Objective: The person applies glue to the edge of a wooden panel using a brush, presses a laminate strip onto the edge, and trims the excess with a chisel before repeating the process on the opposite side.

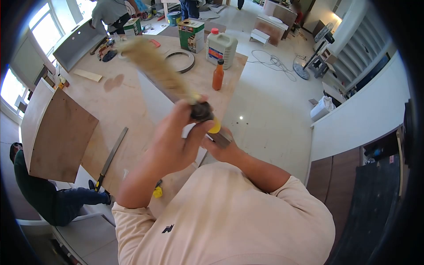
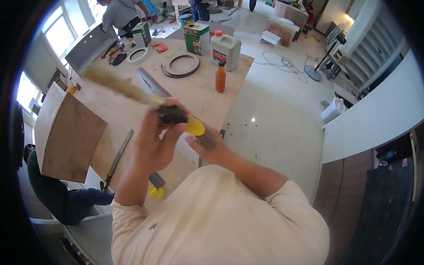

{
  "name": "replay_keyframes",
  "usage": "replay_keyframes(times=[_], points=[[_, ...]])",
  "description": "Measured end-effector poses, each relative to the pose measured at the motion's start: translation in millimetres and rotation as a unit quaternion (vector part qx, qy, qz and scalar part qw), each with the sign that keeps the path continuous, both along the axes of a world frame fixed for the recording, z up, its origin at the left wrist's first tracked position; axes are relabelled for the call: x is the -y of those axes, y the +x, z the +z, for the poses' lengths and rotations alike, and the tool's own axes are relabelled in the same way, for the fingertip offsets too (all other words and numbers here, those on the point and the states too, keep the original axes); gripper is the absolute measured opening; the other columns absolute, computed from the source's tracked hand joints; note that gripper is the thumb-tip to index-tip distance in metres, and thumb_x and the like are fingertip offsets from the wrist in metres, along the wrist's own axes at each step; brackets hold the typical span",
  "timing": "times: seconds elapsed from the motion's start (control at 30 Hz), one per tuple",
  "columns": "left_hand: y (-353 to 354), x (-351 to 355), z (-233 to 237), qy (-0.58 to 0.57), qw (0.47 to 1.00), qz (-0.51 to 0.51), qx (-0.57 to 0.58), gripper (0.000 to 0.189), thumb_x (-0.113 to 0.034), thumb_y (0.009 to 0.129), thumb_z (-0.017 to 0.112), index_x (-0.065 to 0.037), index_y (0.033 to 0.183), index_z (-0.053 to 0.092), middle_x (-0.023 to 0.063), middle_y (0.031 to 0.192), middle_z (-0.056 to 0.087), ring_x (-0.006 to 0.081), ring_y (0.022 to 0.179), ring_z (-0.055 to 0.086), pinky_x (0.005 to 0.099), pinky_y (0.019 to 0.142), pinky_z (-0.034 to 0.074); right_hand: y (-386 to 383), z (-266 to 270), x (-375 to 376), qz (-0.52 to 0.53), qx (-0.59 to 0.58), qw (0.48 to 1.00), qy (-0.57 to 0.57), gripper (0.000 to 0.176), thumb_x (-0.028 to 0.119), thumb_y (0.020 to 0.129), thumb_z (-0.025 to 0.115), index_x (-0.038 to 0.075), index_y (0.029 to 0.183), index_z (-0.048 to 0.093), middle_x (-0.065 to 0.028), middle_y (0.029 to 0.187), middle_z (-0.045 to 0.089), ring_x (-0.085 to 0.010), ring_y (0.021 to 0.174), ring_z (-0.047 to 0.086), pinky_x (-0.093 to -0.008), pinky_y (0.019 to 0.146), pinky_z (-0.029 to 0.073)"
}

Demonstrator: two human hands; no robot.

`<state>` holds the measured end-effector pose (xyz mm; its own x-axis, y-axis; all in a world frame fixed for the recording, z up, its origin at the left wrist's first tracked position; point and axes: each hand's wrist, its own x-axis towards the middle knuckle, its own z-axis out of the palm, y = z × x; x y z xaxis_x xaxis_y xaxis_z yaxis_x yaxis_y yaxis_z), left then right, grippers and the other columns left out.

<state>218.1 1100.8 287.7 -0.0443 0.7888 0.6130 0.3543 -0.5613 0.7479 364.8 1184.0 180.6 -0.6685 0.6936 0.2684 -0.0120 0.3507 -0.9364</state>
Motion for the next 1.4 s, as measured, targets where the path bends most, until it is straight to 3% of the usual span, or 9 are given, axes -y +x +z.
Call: replay_keyframes(times=[0.1, 0.27, 0.4, 0.5, 0.83, 1.03, 1.17, 1.27, 1.4], points=[[-13.9, 10.5, 7.3, 0.069, 0.991, 0.015, 0.116, 0.04, 0.0, 0.098, 0.055, -0.004, 0.135, 0.04, 0.014, 0.114, 0.06, 0.0246, 0.104, 0.064, 0.0378, 0.095, 0.051, 7.3, 10.5, 4.6, 0.01, 0.046, 0.999, -0.013, 0.049, 0.021, 0.09, 0.072, 0.005, 0.132, 0.053, -0.006, 0.115, 0.063, -0.0132, 0.107, 0.06, -0.0319, 0.089, 0.05], [-50.9, 12.6, -77.0, -0.021, 0.928, 0.05, 0.368, 0.03, 0.0, 0.097, 0.052, -0.006, 0.125, 0.042, 0.008, 0.095, 0.055, 0.0174, 0.081, 0.062, 0.032, 0.07, 0.055, 19.8, 21.0, -8.2, 0.121, 0.049, 0.99, 0.06, 0.07, 0.024, 0.087, 0.076, -0.002, 0.144, 0.045, -0.01, 0.129, 0.061, -0.015, 0.115, 0.058, -0.0305, 0.097, 0.046], [-7.0, 21.4, -168.3, -0.087, 0.912, 0.137, 0.377, 0.028, -0.002, 0.095, 0.062, -0.006, 0.116, 0.044, 0.0038, 0.085, 0.052, 0.0111, 0.065, 0.055, 0.0256, 0.056, 0.049, 32.5, 18.8, -38.0, 0.271, 0.0, 0.937, -0.219, 0.064, 0.014, 0.089, 0.072, -0.007, 0.143, 0.045, -0.0132, 0.132, 0.061, -0.0194, 0.118, 0.06, -0.0317, 0.102, 0.046], [9.1, 25.4, -185.0, -0.075, 0.894, 0.089, 0.433, 0.033, -0.003, 0.093, 0.067, -0.007, 0.115, 0.044, 0.003, 0.084, 0.052, 0.0102, 0.065, 0.054, 0.0248, 0.057, 0.048, 33.1, 34.3, -48.0, 0.222, 0.059, 0.906, -0.356, 0.055, 0.008, 0.09, 0.069, -0.007, 0.139, 0.051, -0.0129, 0.13, 0.062, -0.02, 0.119, 0.06, -0.0319, 0.102, 0.048], [13.7, 20.5, -186.8, -0.092, 0.901, 0.108, 0.41, 0.033, -0.004, 0.093, 0.068, -0.007, 0.113, 0.043, 0.0007, 0.08, 0.051, 0.009, 0.064, 0.052, 0.0245, 0.057, 0.046, -17.3, 88.2, -33.3, 0.072, 0.217, 0.946, -0.23, 0.026, 0.013, 0.09, 0.075, -0.002, 0.109, 0.066, -0.0045, 0.096, 0.069, -0.0091, 0.085, 0.064, -0.0238, 0.078, 0.052], [-16.4, 24.2, -162.4, -0.006, 0.809, 0.032, 0.587, 0.03, -0.008, 0.098, 0.049, -0.009, 0.127, 0.042, 0.0077, 0.099, 0.052, 0.0191, 0.083, 0.058, 0.0354, 0.071, 0.052, -33.1, 85.7, -39.5, 0.056, 0.228, 0.952, -0.197, 0.026, 0.022, 0.086, 0.079, 0.002, 0.099, 0.07, -0.0032, 0.087, 0.069, -0.0077, 0.078, 0.062, -0.0231, 0.071, 0.05], [-52.1, 35.2, -96.0, 0.163, 0.883, 0.089, 0.432, 0.038, -0.008, 0.1, 0.048, -0.012, 0.136, 0.039, 0.0104, 0.113, 0.053, 0.0216, 0.095, 0.056, 0.0369, 0.091, 0.047, -35.1, 88.7, -35.9, 0.061, 0.209, 0.954, -0.207, 0.021, 0.022, 0.087, 0.079, 0.003, 0.092, 0.072, -0.0015, 0.084, 0.069, -0.0068, 0.075, 0.061, -0.0224, 0.068, 0.048], [-57.8, 38.6, -66.6, 0.183, 0.938, 0.105, 0.273, 0.04, 0.001, 0.099, 0.05, -0.011, 0.134, 0.037, 0.0123, 0.124, 0.05, 0.0181, 0.109, 0.052, 0.037, 0.096, 0.044, -32.5, 85.9, -39.4, 0.057, 0.205, 0.955, -0.206, 0.019, 0.022, 0.088, 0.078, 0.004, 0.091, 0.072, -0.0008, 0.084, 0.069, -0.0063, 0.074, 0.059, -0.0223, 0.066, 0.046], [-51.5, 22.8, -48.8, 0.161, 0.954, 0.063, 0.244, 0.039, -0.002, 0.098, 0.059, -0.012, 0.13, 0.04, 0.017, 0.124, 0.054, 0.0239, 0.111, 0.058, 0.0379, 0.099, 0.046, -27.1, 89.2, -42.7, 0.064, 0.22, 0.953, -0.197, 0.019, 0.023, 0.092, 0.073, 0.004, 0.093, 0.072, 0.0011, 0.082, 0.067, -0.0056, 0.072, 0.058, -0.0221, 0.064, 0.045]])
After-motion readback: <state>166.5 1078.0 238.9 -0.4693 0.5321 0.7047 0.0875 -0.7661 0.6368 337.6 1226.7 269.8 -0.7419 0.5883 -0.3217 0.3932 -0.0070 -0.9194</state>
